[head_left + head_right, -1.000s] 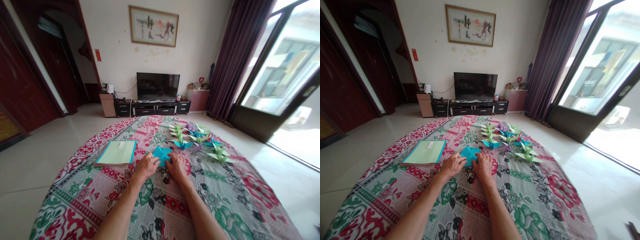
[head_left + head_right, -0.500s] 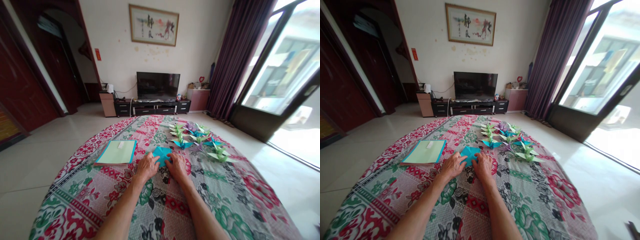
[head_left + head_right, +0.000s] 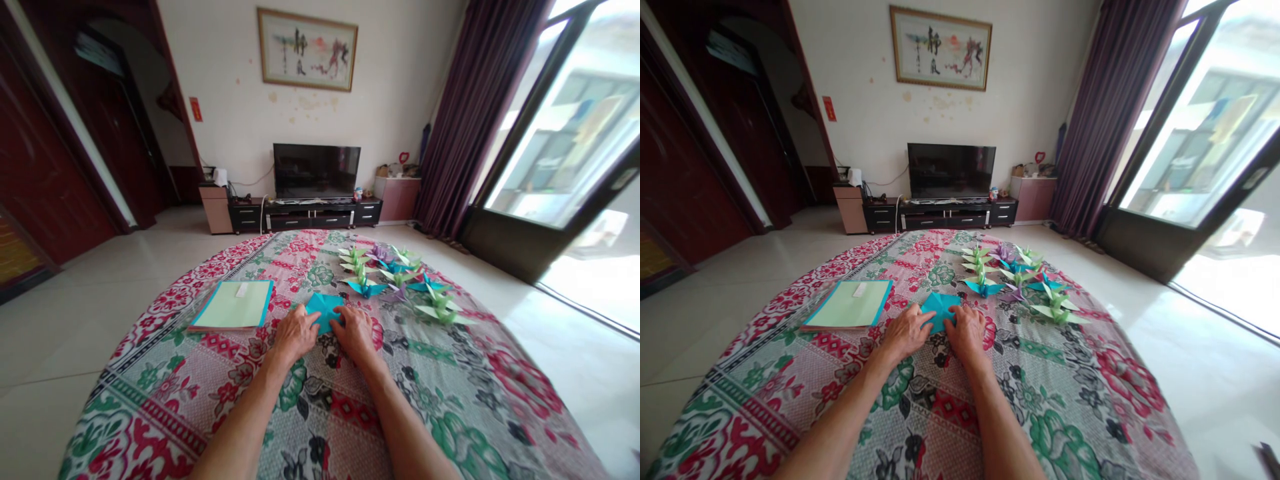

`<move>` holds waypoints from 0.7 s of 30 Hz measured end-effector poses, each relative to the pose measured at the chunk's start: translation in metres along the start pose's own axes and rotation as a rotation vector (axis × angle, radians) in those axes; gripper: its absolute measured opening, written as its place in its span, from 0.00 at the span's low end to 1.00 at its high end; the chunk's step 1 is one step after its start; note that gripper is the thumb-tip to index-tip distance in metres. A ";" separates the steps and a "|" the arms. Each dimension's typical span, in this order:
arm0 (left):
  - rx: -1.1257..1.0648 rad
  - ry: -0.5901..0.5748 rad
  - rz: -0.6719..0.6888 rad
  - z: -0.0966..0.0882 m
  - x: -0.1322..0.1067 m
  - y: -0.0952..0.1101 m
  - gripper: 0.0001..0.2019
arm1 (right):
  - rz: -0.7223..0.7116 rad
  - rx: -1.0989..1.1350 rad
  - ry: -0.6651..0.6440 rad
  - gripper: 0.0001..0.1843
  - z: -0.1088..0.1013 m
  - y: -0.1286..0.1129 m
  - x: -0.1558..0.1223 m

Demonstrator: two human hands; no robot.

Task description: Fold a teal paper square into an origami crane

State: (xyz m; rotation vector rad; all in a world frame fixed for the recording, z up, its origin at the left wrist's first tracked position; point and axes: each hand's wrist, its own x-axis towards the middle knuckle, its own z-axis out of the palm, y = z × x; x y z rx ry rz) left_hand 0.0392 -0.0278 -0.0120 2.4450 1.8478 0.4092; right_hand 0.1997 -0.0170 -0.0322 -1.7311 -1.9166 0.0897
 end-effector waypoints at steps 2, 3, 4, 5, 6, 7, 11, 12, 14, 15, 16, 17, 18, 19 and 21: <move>0.001 -0.011 -0.005 -0.001 0.000 0.001 0.15 | -0.040 -0.015 0.007 0.16 0.000 -0.001 -0.001; 0.001 -0.014 -0.006 -0.001 0.000 0.001 0.15 | -0.071 -0.019 0.009 0.17 0.000 -0.001 -0.002; 0.002 -0.015 -0.006 -0.002 0.000 0.001 0.16 | -0.106 -0.021 0.007 0.18 -0.001 -0.002 -0.002; 0.004 -0.015 -0.005 -0.002 0.001 0.002 0.15 | -0.138 -0.023 0.000 0.18 -0.001 -0.003 -0.003; 0.006 -0.014 -0.005 -0.003 0.001 0.002 0.15 | -0.160 -0.027 -0.010 0.19 -0.001 -0.004 -0.003; 0.007 -0.013 -0.003 -0.003 0.001 0.002 0.15 | -0.171 -0.033 -0.021 0.19 0.000 -0.005 -0.003; -0.005 -0.012 -0.005 -0.003 0.001 0.002 0.16 | -0.166 -0.056 -0.050 0.17 0.002 -0.006 -0.002; -0.009 -0.010 -0.006 -0.002 0.001 0.002 0.16 | -0.161 -0.054 -0.046 0.17 0.002 -0.005 -0.001; -0.015 -0.007 -0.005 -0.002 0.001 0.001 0.16 | -0.142 -0.044 -0.032 0.16 0.003 -0.005 0.000; -0.015 -0.006 0.000 -0.002 0.002 0.000 0.16 | -0.130 -0.036 -0.027 0.16 0.004 -0.005 0.000; -0.015 -0.008 0.004 -0.002 0.002 0.000 0.16 | -0.117 -0.027 -0.026 0.16 0.004 -0.006 0.001; -0.015 -0.011 0.008 -0.002 0.002 -0.001 0.16 | -0.103 -0.018 -0.027 0.16 0.003 -0.007 0.001; -0.015 -0.014 0.011 -0.001 0.002 -0.001 0.16 | -0.087 -0.009 -0.028 0.15 0.003 -0.008 0.001; -0.014 -0.011 0.012 -0.001 0.002 -0.001 0.16 | -0.072 -0.001 -0.029 0.15 0.003 -0.010 0.002; -0.013 -0.002 0.013 -0.001 0.001 0.000 0.16 | -0.037 0.005 -0.024 0.13 0.003 -0.014 0.003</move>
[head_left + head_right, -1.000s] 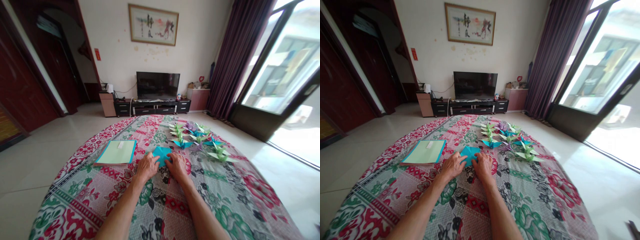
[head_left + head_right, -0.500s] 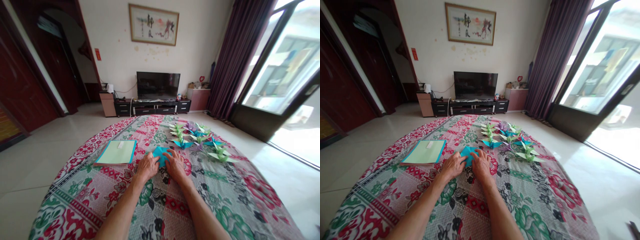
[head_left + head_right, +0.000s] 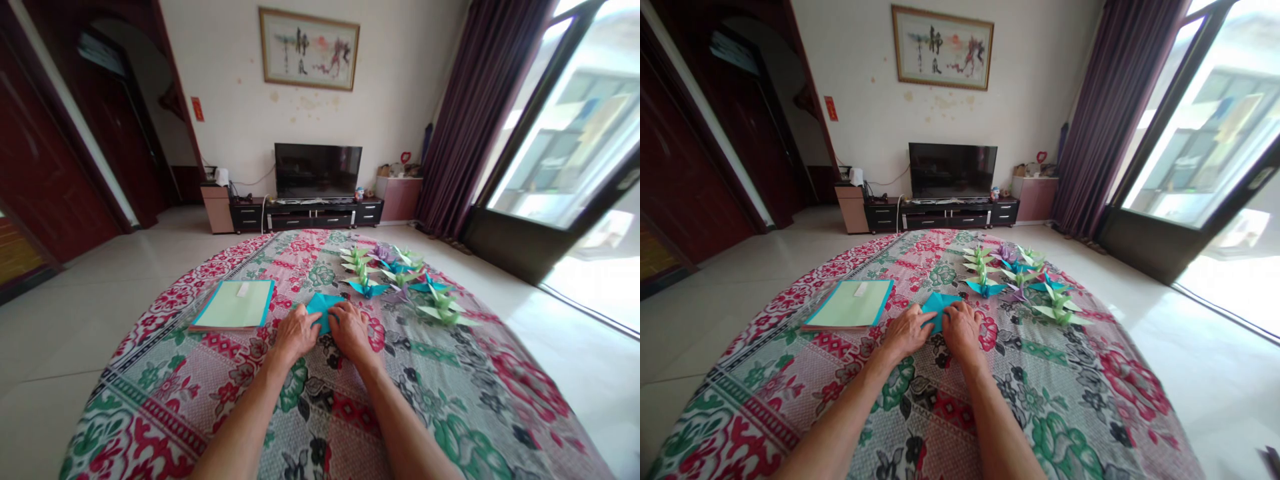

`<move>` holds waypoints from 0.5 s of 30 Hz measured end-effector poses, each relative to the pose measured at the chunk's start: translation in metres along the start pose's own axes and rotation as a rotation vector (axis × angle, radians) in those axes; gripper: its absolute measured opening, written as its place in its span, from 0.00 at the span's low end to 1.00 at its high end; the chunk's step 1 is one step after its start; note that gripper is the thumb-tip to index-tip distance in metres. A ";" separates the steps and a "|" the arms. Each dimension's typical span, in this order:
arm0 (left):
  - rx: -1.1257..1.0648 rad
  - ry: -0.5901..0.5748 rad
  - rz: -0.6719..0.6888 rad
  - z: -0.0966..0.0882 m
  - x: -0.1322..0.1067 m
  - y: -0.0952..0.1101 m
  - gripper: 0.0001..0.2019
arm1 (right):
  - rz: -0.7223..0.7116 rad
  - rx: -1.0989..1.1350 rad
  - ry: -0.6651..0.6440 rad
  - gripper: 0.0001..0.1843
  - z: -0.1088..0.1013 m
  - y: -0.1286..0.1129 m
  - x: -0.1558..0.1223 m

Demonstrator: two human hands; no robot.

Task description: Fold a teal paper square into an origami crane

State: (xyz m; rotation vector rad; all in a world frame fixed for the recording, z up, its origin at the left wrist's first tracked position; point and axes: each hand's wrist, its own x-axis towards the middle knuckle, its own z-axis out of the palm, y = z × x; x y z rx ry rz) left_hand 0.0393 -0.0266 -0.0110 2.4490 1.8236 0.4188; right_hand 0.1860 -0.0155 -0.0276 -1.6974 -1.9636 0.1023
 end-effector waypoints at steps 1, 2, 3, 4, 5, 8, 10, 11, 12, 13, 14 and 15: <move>-0.001 0.006 -0.001 0.000 0.000 0.000 0.16 | 0.018 -0.003 0.007 0.12 0.000 -0.002 0.001; -0.004 0.010 -0.002 0.001 0.000 0.000 0.16 | 0.038 -0.010 0.017 0.11 0.001 -0.003 0.002; -0.011 0.013 -0.004 0.001 0.001 0.000 0.15 | 0.058 -0.018 0.026 0.11 0.002 -0.005 0.002; -0.025 0.009 -0.006 0.001 0.002 -0.002 0.15 | 0.078 -0.026 0.031 0.10 0.002 -0.006 0.003; -0.046 -0.001 -0.006 0.001 0.003 -0.005 0.15 | 0.092 -0.033 0.034 0.10 0.003 -0.006 0.003; -0.175 -0.054 0.006 0.000 0.008 -0.020 0.16 | 0.091 -0.048 0.037 0.10 0.004 -0.007 0.003; -0.324 -0.071 0.003 0.000 0.011 -0.033 0.18 | 0.076 -0.057 0.052 0.10 0.005 -0.006 0.003; -0.417 -0.096 -0.030 -0.001 0.012 -0.039 0.19 | 0.072 -0.060 0.057 0.10 0.006 -0.006 0.003; -0.509 -0.138 -0.065 -0.001 0.012 -0.043 0.20 | 0.072 -0.062 0.058 0.10 0.007 -0.005 0.003; -0.579 -0.158 -0.087 -0.001 0.013 -0.046 0.20 | 0.071 -0.064 0.057 0.10 0.008 -0.005 0.003; -0.636 -0.173 -0.111 -0.002 0.013 -0.048 0.20 | 0.069 -0.066 0.054 0.10 0.008 -0.004 0.003; -0.677 -0.182 -0.128 -0.002 0.012 -0.049 0.20 | 0.068 -0.067 0.051 0.10 0.009 -0.004 0.003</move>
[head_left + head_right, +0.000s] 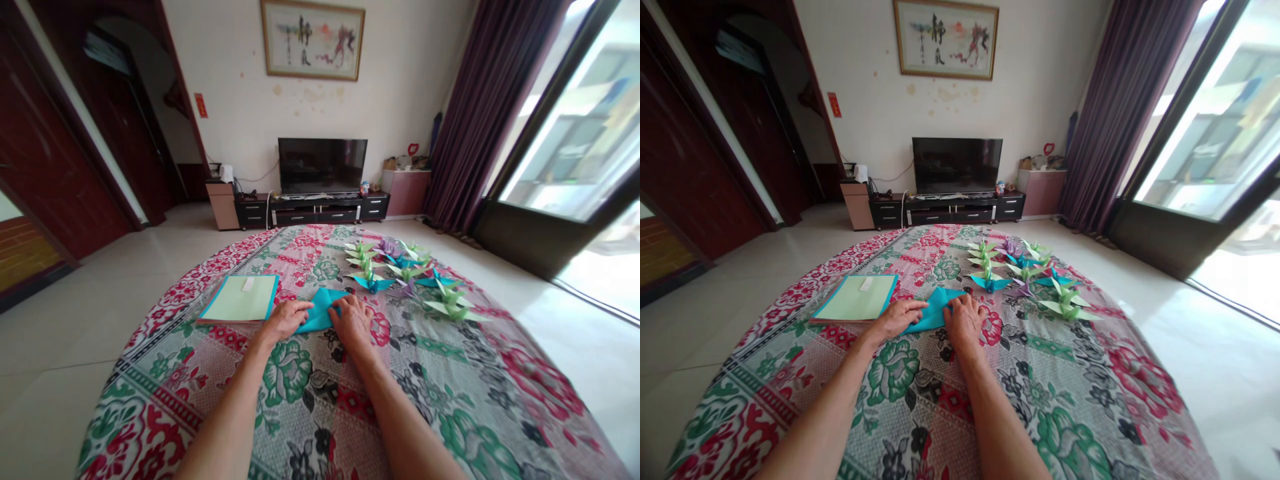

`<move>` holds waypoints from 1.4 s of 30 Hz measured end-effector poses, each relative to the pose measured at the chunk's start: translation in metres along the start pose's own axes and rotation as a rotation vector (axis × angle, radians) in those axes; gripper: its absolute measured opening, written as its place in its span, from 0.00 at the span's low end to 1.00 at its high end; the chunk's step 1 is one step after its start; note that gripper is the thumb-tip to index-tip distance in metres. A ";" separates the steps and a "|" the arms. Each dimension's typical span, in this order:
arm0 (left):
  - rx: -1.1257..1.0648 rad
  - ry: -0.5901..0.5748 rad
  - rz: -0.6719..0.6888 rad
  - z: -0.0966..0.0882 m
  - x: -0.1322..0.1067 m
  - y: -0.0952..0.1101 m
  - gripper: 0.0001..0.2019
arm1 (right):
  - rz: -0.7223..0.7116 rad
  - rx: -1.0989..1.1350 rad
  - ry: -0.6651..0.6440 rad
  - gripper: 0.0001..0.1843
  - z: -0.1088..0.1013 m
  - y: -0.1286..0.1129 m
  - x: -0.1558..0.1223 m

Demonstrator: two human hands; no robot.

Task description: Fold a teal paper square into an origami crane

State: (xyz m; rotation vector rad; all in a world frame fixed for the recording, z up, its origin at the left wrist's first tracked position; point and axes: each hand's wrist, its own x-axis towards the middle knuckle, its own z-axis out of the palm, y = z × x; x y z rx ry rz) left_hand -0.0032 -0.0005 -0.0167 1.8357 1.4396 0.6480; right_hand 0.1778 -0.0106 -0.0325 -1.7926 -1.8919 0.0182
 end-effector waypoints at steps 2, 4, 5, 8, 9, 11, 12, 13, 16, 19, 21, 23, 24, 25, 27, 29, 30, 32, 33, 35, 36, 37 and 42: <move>-0.043 0.001 -0.016 0.000 -0.001 0.001 0.20 | -0.008 -0.004 0.006 0.11 0.000 -0.001 0.001; -0.056 0.001 -0.023 0.000 -0.002 0.003 0.20 | -0.050 -0.012 0.023 0.12 -0.001 -0.002 0.002; -0.057 0.000 -0.023 0.000 -0.002 0.004 0.20 | -0.083 -0.015 0.028 0.12 -0.002 -0.003 0.003; -0.043 0.003 -0.010 -0.001 -0.002 0.005 0.20 | -0.196 -0.017 -0.012 0.12 -0.005 -0.005 0.004; -0.033 0.005 -0.001 -0.001 -0.002 0.005 0.20 | -0.222 -0.015 -0.039 0.12 -0.005 -0.005 0.004; -0.011 0.007 0.011 -0.001 -0.002 0.004 0.20 | -0.251 -0.014 -0.072 0.12 -0.006 -0.006 0.004; 0.004 0.006 0.013 -0.001 -0.002 0.003 0.20 | -0.252 -0.014 -0.068 0.12 -0.006 -0.006 0.004; 0.023 0.004 0.018 -0.001 -0.002 0.003 0.20 | -0.238 -0.012 -0.049 0.12 -0.006 -0.006 0.003; 0.173 0.018 0.087 0.002 -0.001 0.003 0.20 | -0.107 0.014 0.034 0.13 -0.003 -0.004 0.003; 0.382 0.054 0.164 0.006 0.000 0.005 0.19 | 0.025 0.080 0.056 0.14 0.000 0.000 0.005; 0.470 0.056 0.156 0.009 0.001 0.010 0.19 | 0.053 0.113 0.044 0.12 0.002 0.003 0.006; 0.535 0.041 0.130 0.011 0.003 0.016 0.19 | 0.055 0.122 0.034 0.10 0.003 0.005 0.008; 0.567 0.034 0.122 0.012 0.004 0.020 0.18 | 0.053 0.120 0.032 0.09 0.003 0.006 0.008; 0.596 0.032 0.116 0.013 0.004 0.023 0.18 | 0.047 0.118 0.033 0.08 0.004 0.007 0.008; 0.645 0.037 0.105 0.016 0.004 0.028 0.18 | 0.028 0.117 0.034 0.07 0.004 0.009 0.009; 0.687 0.056 0.094 0.019 0.003 0.031 0.18 | 0.003 0.127 0.034 0.06 0.004 0.013 0.009; 0.707 0.069 0.091 0.021 0.003 0.031 0.18 | -0.009 0.136 0.029 0.06 0.004 0.015 0.009; 0.736 0.093 0.100 0.024 0.001 0.030 0.17 | -0.031 0.160 0.016 0.06 0.002 0.018 0.009; 0.745 0.102 0.107 0.024 0.000 0.029 0.16 | -0.045 0.174 0.012 0.06 0.001 0.020 0.009; 0.752 0.105 0.115 0.026 0.000 0.028 0.16 | -0.076 0.202 0.009 0.05 -0.002 0.022 0.009; 0.755 0.105 0.114 0.026 -0.001 0.028 0.16 | -0.092 0.212 0.011 0.05 -0.003 0.022 0.009; 0.759 0.103 0.113 0.026 -0.001 0.028 0.16 | -0.110 0.219 0.008 0.06 -0.004 0.023 0.009; 0.781 0.105 0.099 0.026 -0.003 0.031 0.15 | -0.150 0.185 -0.001 0.07 -0.004 0.023 0.006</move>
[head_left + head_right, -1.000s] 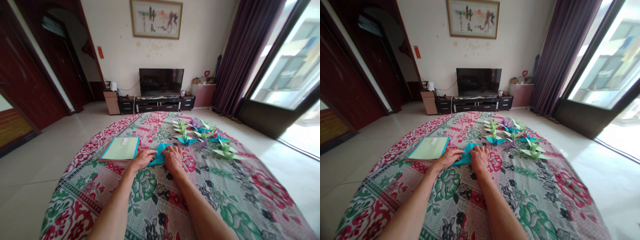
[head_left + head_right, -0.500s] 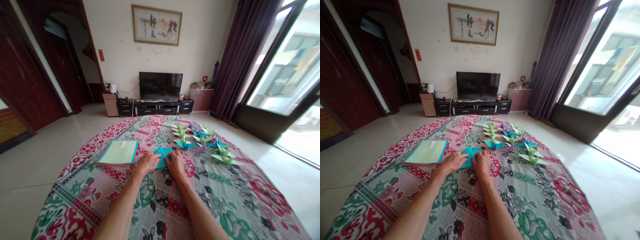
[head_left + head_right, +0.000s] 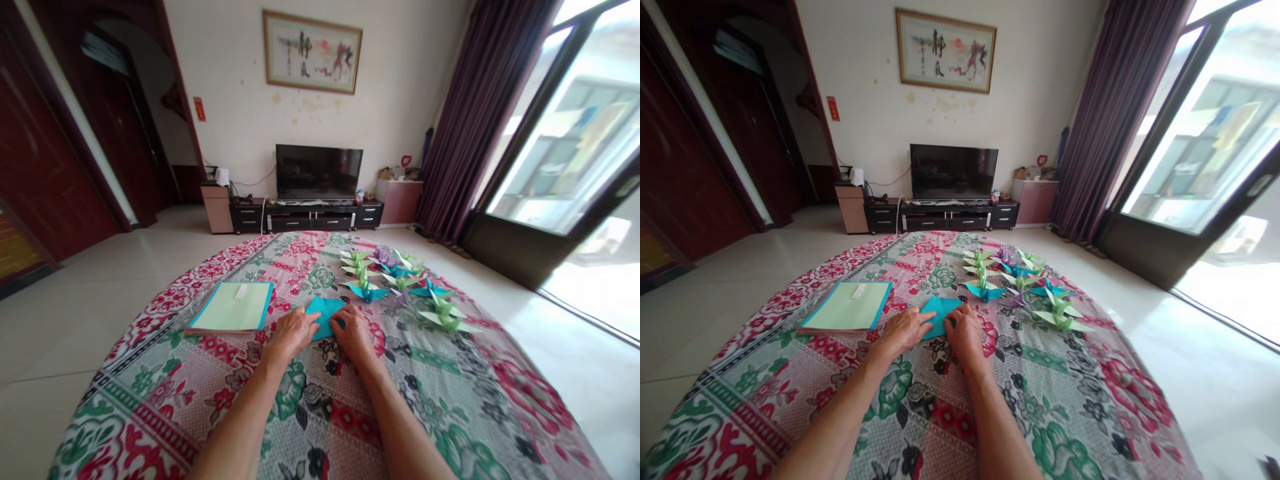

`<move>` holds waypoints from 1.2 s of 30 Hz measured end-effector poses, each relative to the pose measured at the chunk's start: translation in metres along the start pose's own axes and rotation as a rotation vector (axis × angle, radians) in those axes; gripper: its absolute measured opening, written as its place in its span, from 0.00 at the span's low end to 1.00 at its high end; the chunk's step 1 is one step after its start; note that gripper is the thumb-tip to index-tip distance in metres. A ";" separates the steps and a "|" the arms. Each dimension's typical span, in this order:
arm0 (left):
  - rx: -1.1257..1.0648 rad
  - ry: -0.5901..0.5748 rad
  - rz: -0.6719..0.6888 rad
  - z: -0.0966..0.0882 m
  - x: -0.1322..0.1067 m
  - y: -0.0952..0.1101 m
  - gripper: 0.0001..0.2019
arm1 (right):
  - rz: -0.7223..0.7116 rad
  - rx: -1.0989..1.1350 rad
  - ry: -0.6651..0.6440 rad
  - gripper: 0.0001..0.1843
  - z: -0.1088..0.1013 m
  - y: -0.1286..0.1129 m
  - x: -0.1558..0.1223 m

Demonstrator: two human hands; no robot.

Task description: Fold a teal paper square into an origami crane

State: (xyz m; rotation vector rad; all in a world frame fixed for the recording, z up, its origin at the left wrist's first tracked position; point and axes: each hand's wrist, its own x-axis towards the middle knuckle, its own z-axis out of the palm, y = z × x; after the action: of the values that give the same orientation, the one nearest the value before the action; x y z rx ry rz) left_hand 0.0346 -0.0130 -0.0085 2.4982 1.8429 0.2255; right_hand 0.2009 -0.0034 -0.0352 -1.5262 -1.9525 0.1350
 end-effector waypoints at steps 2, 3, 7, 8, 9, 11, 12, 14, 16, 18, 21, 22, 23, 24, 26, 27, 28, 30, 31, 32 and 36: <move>-0.005 -0.001 -0.002 -0.001 -0.001 0.001 0.15 | -0.006 -0.027 -0.002 0.08 0.000 -0.001 -0.001; -0.009 -0.004 -0.003 -0.002 -0.001 0.001 0.15 | -0.010 -0.043 -0.002 0.08 -0.001 -0.002 -0.001; -0.009 -0.021 0.005 -0.006 -0.002 0.002 0.15 | -0.048 -0.138 0.004 0.13 -0.005 -0.013 -0.001; -0.009 -0.024 0.006 -0.007 -0.002 0.002 0.15 | -0.055 -0.166 -0.005 0.13 -0.005 -0.016 -0.001; -0.009 -0.029 0.007 -0.008 -0.002 0.002 0.16 | -0.065 -0.186 -0.021 0.13 -0.005 -0.020 0.000; -0.011 -0.035 0.003 -0.009 -0.002 0.002 0.17 | -0.083 -0.211 -0.055 0.13 -0.003 -0.026 0.001; -0.011 -0.039 0.000 -0.009 -0.002 0.002 0.17 | -0.083 -0.216 -0.068 0.13 -0.001 -0.028 0.001; -0.013 -0.044 -0.001 -0.009 -0.002 0.002 0.18 | -0.074 -0.201 -0.085 0.13 0.002 -0.029 0.002; -0.016 -0.042 0.000 -0.009 -0.002 0.002 0.19 | -0.056 -0.151 -0.091 0.14 0.005 -0.028 0.003; -0.017 -0.037 0.003 -0.009 -0.002 0.002 0.19 | -0.033 -0.101 -0.095 0.15 0.007 -0.025 0.002; -0.014 -0.029 0.009 -0.008 -0.001 0.002 0.18 | -0.017 -0.071 -0.113 0.14 0.007 -0.022 0.001; -0.015 -0.028 0.009 -0.007 -0.001 0.001 0.18 | -0.021 -0.066 -0.116 0.14 0.007 -0.022 0.000; -0.018 -0.027 0.009 -0.007 -0.001 0.001 0.18 | -0.031 -0.058 -0.113 0.14 0.007 -0.021 -0.001; -0.021 -0.027 0.008 -0.007 -0.001 0.001 0.17 | -0.045 -0.046 -0.102 0.14 0.007 -0.021 -0.001; -0.022 -0.029 0.003 -0.006 -0.001 0.001 0.17 | -0.080 -0.019 -0.062 0.15 0.008 -0.022 -0.002; -0.021 -0.032 0.000 -0.005 0.000 0.001 0.16 | -0.092 -0.009 -0.045 0.17 0.008 -0.022 -0.002; -0.020 -0.033 -0.004 -0.004 0.000 0.001 0.16 | -0.098 -0.007 -0.036 0.19 0.009 -0.023 -0.002; -0.025 -0.032 -0.010 -0.002 0.000 0.001 0.16 | -0.089 -0.025 -0.048 0.22 0.009 -0.023 -0.002; -0.033 -0.027 -0.010 -0.002 0.000 0.001 0.16 | -0.079 -0.038 -0.064 0.22 0.009 -0.024 -0.002; -0.045 -0.021 -0.013 -0.001 0.001 0.001 0.16 | -0.068 -0.049 -0.078 0.22 0.009 -0.024 -0.002; -0.166 -0.025 -0.011 -0.003 0.003 -0.008 0.17 | -0.045 -0.048 -0.085 0.20 0.009 -0.025 -0.001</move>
State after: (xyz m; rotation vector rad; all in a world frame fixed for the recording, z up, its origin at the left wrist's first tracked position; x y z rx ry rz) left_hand 0.0273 -0.0079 -0.0065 2.3690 1.7505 0.3305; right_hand 0.1754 -0.0100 -0.0314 -1.5284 -2.0692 0.1359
